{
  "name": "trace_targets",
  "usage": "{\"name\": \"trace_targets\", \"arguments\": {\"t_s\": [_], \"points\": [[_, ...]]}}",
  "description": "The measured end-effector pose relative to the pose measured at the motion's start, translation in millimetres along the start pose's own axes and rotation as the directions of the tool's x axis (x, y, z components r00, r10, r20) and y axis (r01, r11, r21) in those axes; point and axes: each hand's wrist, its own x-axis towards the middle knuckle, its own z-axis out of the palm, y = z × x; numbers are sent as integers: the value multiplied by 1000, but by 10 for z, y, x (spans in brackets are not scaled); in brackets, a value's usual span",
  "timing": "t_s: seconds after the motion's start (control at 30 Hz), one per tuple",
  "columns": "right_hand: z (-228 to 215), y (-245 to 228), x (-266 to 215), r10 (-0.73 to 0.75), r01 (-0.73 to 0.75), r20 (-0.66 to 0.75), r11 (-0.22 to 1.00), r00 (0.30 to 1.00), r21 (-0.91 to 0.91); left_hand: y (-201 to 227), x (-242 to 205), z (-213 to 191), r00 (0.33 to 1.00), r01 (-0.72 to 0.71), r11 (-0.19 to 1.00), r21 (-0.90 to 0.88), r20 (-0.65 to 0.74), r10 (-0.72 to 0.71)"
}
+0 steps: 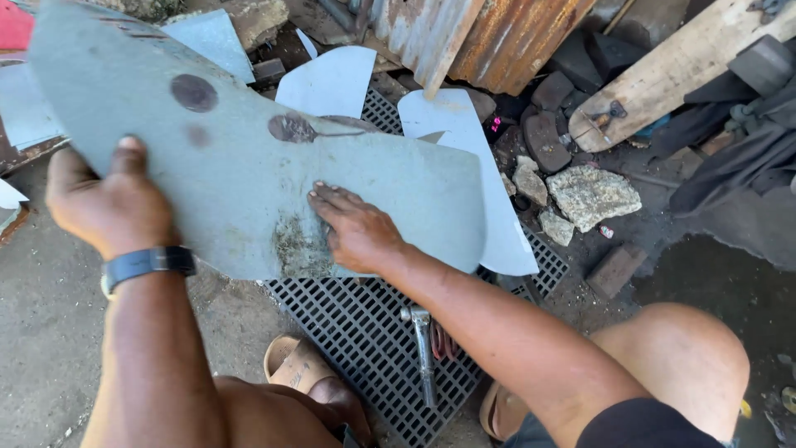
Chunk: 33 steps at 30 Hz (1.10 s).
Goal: Handling and inspecting a large piece of sheet metal in a workshop environment.
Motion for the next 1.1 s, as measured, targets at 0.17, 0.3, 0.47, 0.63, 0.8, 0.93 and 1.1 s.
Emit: {"name": "trace_targets", "arguments": {"t_s": [0.17,0.3,0.47,0.63,0.8,0.93,1.1], "points": [[48,126,-158,-124,129,-174,991,977,18,-46,47,-43,958,284,896,-340,77,-275],[174,148,-126,-141,130,-157,988,978,-78,-43,33,-32,907,411,839,-357,72,-414],[65,-182,-75,80,-79,142,997,987,-17,-139,50,58,943,331,916,-228,51,-329],[183,-212,187,21,-12,200,999,980,-42,376,23,-17,994,76,995,-65,88,-70],[283,-206,268,35,-25,188,998,981,-57,677,-158,41,988,-149,967,205,74,137],[-147,15,27,-68,36,205,987,976,157,99,240,-292,958,-265,946,188,-64,281],[-660,821,-667,346,-280,-233,920,909,273,-243,365,-535,807,578,789,-207,7,-590]]}}
